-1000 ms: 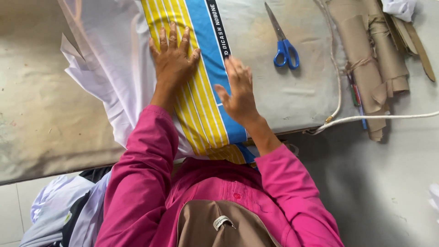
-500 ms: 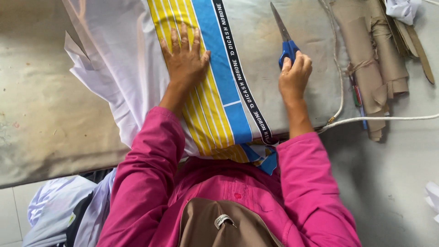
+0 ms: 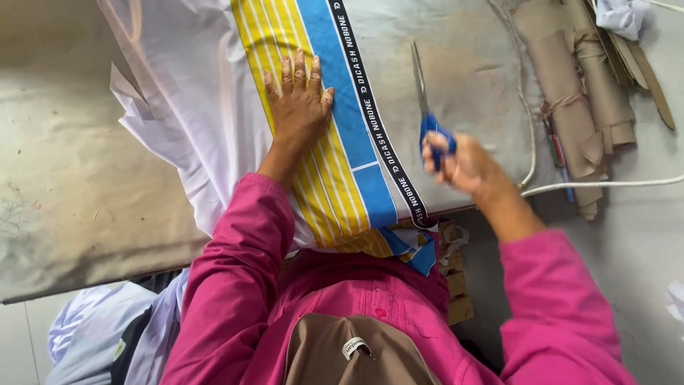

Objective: Cutting a long strip of patterned fabric with scissors along a printed line on a padded work surface.

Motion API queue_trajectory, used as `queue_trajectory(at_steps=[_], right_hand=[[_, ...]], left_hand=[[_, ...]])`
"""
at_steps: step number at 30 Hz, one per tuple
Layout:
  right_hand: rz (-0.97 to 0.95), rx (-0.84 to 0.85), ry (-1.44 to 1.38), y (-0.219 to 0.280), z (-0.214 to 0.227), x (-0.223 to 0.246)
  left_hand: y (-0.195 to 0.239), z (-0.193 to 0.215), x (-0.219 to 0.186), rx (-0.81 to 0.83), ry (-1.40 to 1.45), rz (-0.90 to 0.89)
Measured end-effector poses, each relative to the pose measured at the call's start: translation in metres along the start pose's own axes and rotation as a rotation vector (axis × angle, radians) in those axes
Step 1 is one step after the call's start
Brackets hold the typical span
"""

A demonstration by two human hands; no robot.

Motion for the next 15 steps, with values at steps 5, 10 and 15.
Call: queue_trajectory(at_steps=[5,10,15], right_hand=[[-0.133,0.279,-0.022,0.062,-0.007,-0.049],[-0.247,0.097,0.158,0.080,-0.007,-0.061],[-0.219,0.212,0.080,0.069,-0.019,-0.059]], left_hand=[[0.001,-0.001,0.001,-0.064,0.026,-0.012],[-0.001,0.004,-0.002,0.024,0.004,0.006],[0.000,0.002,-0.002,-0.005,0.016,-0.001]])
Point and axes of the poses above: each hand's wrist, its own y-axis away from the middle knuckle, its own z-axis out of the back of the hand, x = y × z, the point moved 2 cm from there along -y, towards the middle knuckle, and after that the axes turned 14 degrees about -x, right-handed, at the moved point
